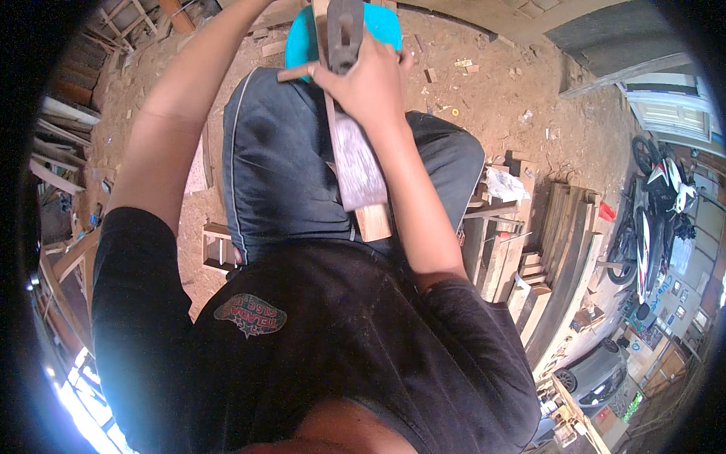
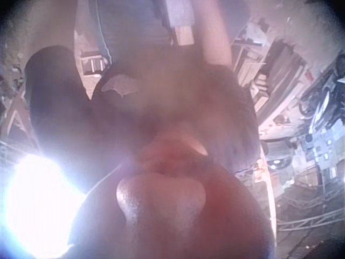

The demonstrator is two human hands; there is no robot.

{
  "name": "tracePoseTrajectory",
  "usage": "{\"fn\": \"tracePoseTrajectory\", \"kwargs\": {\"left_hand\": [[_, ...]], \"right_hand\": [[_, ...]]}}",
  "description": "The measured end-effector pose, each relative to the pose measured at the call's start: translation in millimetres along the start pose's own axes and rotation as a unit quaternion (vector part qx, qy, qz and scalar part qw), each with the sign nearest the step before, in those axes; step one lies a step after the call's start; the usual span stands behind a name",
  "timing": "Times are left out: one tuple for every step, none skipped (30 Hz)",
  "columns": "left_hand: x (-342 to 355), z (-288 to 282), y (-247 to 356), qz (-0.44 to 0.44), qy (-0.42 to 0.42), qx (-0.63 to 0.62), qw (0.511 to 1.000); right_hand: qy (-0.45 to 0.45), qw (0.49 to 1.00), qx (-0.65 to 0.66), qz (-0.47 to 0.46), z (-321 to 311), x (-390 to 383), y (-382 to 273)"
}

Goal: The person uses a wooden hand plane to shave and smooth pieces of lumber, turning and repositioning the wood blocks by hand between strokes.

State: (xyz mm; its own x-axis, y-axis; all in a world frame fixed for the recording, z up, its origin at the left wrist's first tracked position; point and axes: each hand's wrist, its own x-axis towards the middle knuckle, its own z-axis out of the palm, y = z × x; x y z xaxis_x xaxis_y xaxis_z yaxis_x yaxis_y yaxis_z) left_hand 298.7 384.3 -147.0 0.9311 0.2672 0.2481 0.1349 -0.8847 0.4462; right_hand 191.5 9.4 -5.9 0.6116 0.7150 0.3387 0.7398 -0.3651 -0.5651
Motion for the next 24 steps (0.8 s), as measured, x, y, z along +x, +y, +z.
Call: {"fn": "tracePoseTrajectory", "kwargs": {"left_hand": [[5.0, -3.5, -4.3, 0.007, -0.012, 0.004, 1.0], [8.4, -5.4, -8.9, 0.013, -0.023, 0.009, 1.0], [12.1, -5.6, -12.2, 0.021, -0.035, 0.01, 0.999], [14.9, -5.1, -15.5, 0.025, -0.047, 0.012, 0.998], [18.2, -3.3, -20.9, 0.031, -0.061, 0.016, 0.998], [22.0, -4.7, -28.2, 0.04, -0.073, 0.027, 0.996], [23.4, -4.6, -35.0, 0.053, -0.082, 0.044, 0.994], [22.4, -2.3, -42.7, 0.071, -0.087, 0.066, 0.992], [17.3, -0.6, -50.0, 0.122, -0.064, 0.136, 0.981], [12.9, -5.6, -60.6, 0.1, -0.055, 0.116, 0.987], [18.1, -1.0, -52.0, 0.091, -0.047, 0.083, 0.991], [19.7, 1.3, -45.4, 0.079, -0.039, 0.052, 0.995], [13.5, 3.2, -41.4, 0.072, -0.038, 0.036, 0.996], [7.9, -0.7, -48.6, 0.064, -0.033, 0.029, 0.997], [7.5, -5.4, -46.6, 0.061, -0.029, 0.02, 0.998], [4.2, -10.0, -45.3, 0.051, -0.028, 0.006, 0.998], [1.5, -6.2, -32.4, 0.047, -0.033, -0.012, 0.998], [-2.6, -9.1, -25.0, 0.04, -0.035, -0.029, 0.998], [-1.7, -16.9, -19.0, 0.042, -0.042, -0.049, 0.997], [-3.1, -26.5, -16.9, 0.038, -0.042, -0.045, 0.997], [-2.9, -30.7, -9.9, 0.042, -0.041, -0.046, 0.997], [-3.9, -35.5, -5.9, 0.041, -0.04, -0.044, 0.997], [-9.5, -39.2, -5.1, 0.037, -0.039, -0.041, 0.998], [-12.8, -40.7, -1.9, 0.037, -0.037, -0.037, 0.998]], "right_hand": [[-0.002, 1.0, 0.014, -0.003, -5.6, -8.1, -3.6], [0.012, 1.0, -0.008, 0.006, -9.8, -12.7, -9.9], [0.011, 1.0, -0.015, 0.01, -13.6, -17.6, -12.3], [0.009, 1.0, -0.023, 0.014, -16.8, -23.1, -13.3], [0.008, 0.999, -0.029, 0.019, -19.6, -28.8, -15.3], [-0.014, 0.999, -0.026, 0.022, -26.1, -38.8, -22.2], [-0.015, 0.999, -0.035, 0.01, -27.6, -54.0, -24.8], [-0.016, 0.999, -0.031, -0.004, -34.2, -70.4, -32.4], [-0.019, 0.999, -0.021, -0.019, -37.6, -82.4, -36.5], [-0.033, 0.999, -0.009, -0.02, -36.5, -84.6, -37.1], [-0.045, 0.999, -0.008, -0.009, -38.6, -87.5, -36.6], [-0.057, 0.998, -0.006, 0.0, -40.1, -89.7, -36.4], [-0.052, 0.999, -0.01, -0.005, -38.8, -88.6, -34.9], [-0.043, 0.999, -0.008, -0.019, -33.0, -79.0, -32.4], [-0.031, 0.999, -0.009, -0.028, -29.3, -68.7, -31.0], [-0.007, 1.0, -0.005, -0.026, -25.6, -57.3, -31.4], [-0.006, 1.0, -0.001, -0.017, -21.8, -44.4, -24.9], [-0.007, 1.0, 0.005, -0.013, -18.0, -30.5, -21.0], [-0.008, 1.0, 0.011, -0.009, -14.0, -15.5, -16.9], [-0.005, 1.0, 0.007, -0.01, -6.6, 0.6, -12.6], [-0.001, 1.0, -0.002, -0.009, -1.2, 17.2, -7.0], [0.002, 1.0, -0.009, -0.009, 3.2, 29.2, -4.4], [-0.001, 1.0, -0.011, -0.014, 7.1, 35.8, -6.3], [-0.003, 1.0, -0.014, -0.018, 9.8, 40.9, -7.5]]}}
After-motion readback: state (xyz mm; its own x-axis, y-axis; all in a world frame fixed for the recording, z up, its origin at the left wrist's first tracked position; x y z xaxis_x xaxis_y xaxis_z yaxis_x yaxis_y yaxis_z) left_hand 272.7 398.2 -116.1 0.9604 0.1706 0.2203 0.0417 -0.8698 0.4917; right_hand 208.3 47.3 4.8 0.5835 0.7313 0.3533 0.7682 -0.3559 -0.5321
